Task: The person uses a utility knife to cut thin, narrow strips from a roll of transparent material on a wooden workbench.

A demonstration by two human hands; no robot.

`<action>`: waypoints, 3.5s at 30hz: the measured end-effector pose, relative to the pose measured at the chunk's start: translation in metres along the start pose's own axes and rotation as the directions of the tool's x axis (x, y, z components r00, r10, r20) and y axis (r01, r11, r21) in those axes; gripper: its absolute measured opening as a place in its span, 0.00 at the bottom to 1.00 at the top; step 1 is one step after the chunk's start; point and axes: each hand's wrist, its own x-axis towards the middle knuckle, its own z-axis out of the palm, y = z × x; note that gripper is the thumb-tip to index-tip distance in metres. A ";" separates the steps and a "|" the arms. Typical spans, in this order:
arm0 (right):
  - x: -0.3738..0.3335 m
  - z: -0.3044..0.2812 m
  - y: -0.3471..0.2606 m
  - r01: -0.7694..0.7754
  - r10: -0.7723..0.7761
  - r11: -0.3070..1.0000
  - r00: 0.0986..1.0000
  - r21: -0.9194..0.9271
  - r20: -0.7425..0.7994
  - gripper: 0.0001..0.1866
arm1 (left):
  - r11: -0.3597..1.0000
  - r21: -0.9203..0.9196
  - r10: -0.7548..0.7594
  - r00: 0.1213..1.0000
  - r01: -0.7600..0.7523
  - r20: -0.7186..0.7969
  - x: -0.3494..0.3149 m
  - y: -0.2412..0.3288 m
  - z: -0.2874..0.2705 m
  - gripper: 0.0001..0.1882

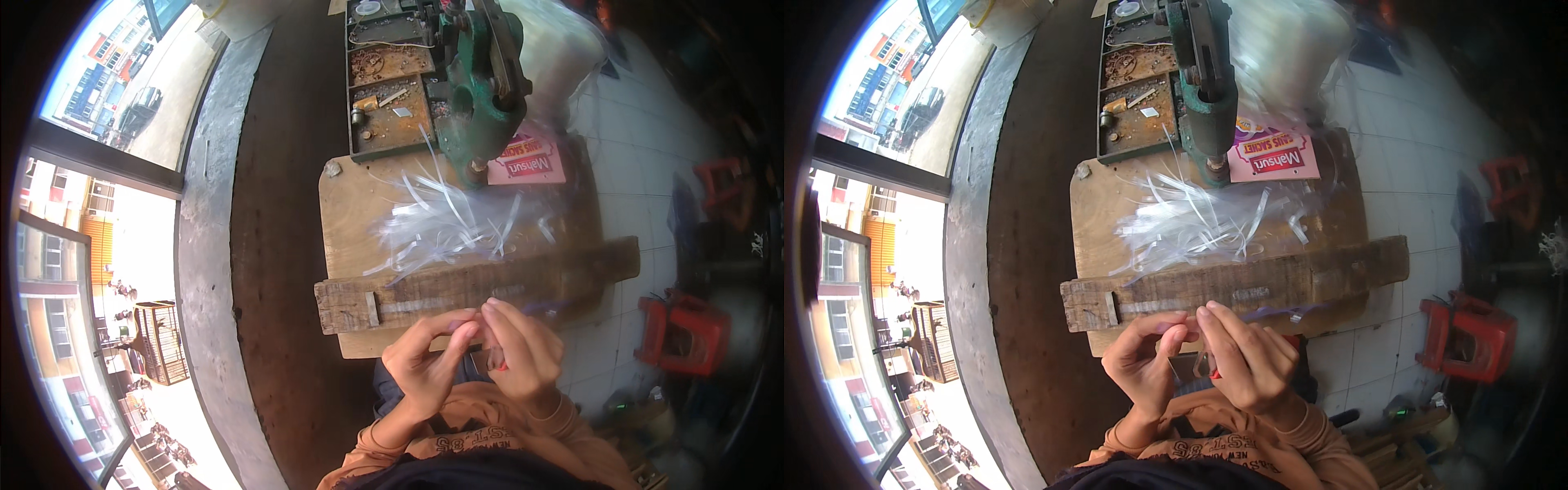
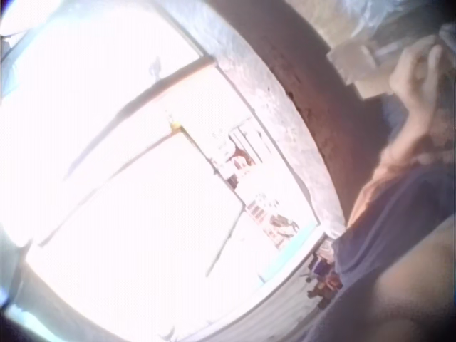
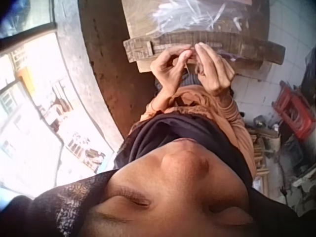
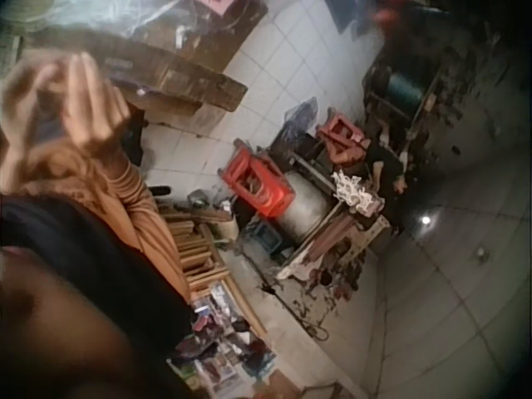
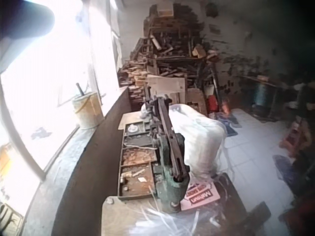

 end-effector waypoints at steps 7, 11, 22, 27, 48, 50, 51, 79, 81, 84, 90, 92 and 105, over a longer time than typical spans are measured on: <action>-0.002 0.004 -0.003 0.008 -0.008 1.000 1.000 -0.014 -0.002 0.13 | 0.996 -0.070 -0.065 0.996 0.061 -0.065 -0.007 -0.005 -0.003 0.10; 0.000 0.008 -0.004 0.017 -0.017 1.000 1.000 -0.007 0.012 0.13 | 0.994 -0.085 -0.075 0.993 0.067 -0.092 -0.007 -0.008 -0.005 0.10; 0.000 0.012 0.000 0.003 -0.013 0.996 0.994 0.089 0.109 0.15 | 0.996 -0.040 -0.080 0.996 0.079 -0.027 -0.003 -0.009 -0.014 0.07; 0.000 0.016 -0.002 -0.284 0.170 0.880 0.937 0.380 0.306 0.16 | 0.989 0.011 -0.149 0.988 0.150 -0.049 -0.009 -0.014 -0.018 0.07; 0.010 0.059 -0.014 -0.594 0.338 0.693 0.769 0.409 0.543 0.06 | 0.843 0.536 0.205 0.951 -0.052 -0.230 -0.008 -0.049 -0.044 0.08; 0.008 0.067 -0.017 -0.580 0.338 0.723 0.770 0.374 0.540 0.07 | 0.822 0.570 0.180 0.945 0.009 -0.275 -0.014 -0.054 -0.054 0.07; 0.010 0.067 -0.018 -0.601 0.347 0.713 0.750 0.362 0.563 0.07 | 0.805 0.594 0.219 0.932 -0.006 -0.288 -0.015 -0.056 -0.059 0.06; 0.026 0.083 -0.031 -0.590 0.338 0.790 0.648 0.168 0.682 0.09 | 0.608 0.784 0.230 0.973 -0.125 -0.023 -0.031 -0.040 -0.058 0.20; 0.025 0.083 -0.032 -0.598 0.351 0.787 0.635 0.151 0.688 0.09 | 0.643 0.752 0.217 0.976 -0.146 0.005 -0.031 -0.038 -0.056 0.24; 0.026 0.081 -0.032 -0.597 0.345 0.789 0.629 0.148 0.696 0.09 | 0.672 0.730 0.137 0.989 -0.129 0.050 -0.031 -0.034 -0.053 0.25; 0.026 0.078 -0.028 -0.588 0.293 0.789 0.613 0.176 0.734 0.09 | 0.519 0.837 -0.065 0.969 -0.171 0.238 -0.029 -0.023 -0.053 0.15; 0.029 0.075 -0.026 -0.637 0.328 0.757 0.566 0.148 0.757 0.10 | 0.438 0.862 -0.126 0.932 -0.256 0.340 -0.021 -0.015 -0.060 0.12; 0.036 -0.017 0.075 -0.573 0.235 0.818 0.410 0.048 0.881 0.12 | -0.322 0.664 -0.152 0.729 -0.675 0.667 -0.002 -0.010 -0.059 0.31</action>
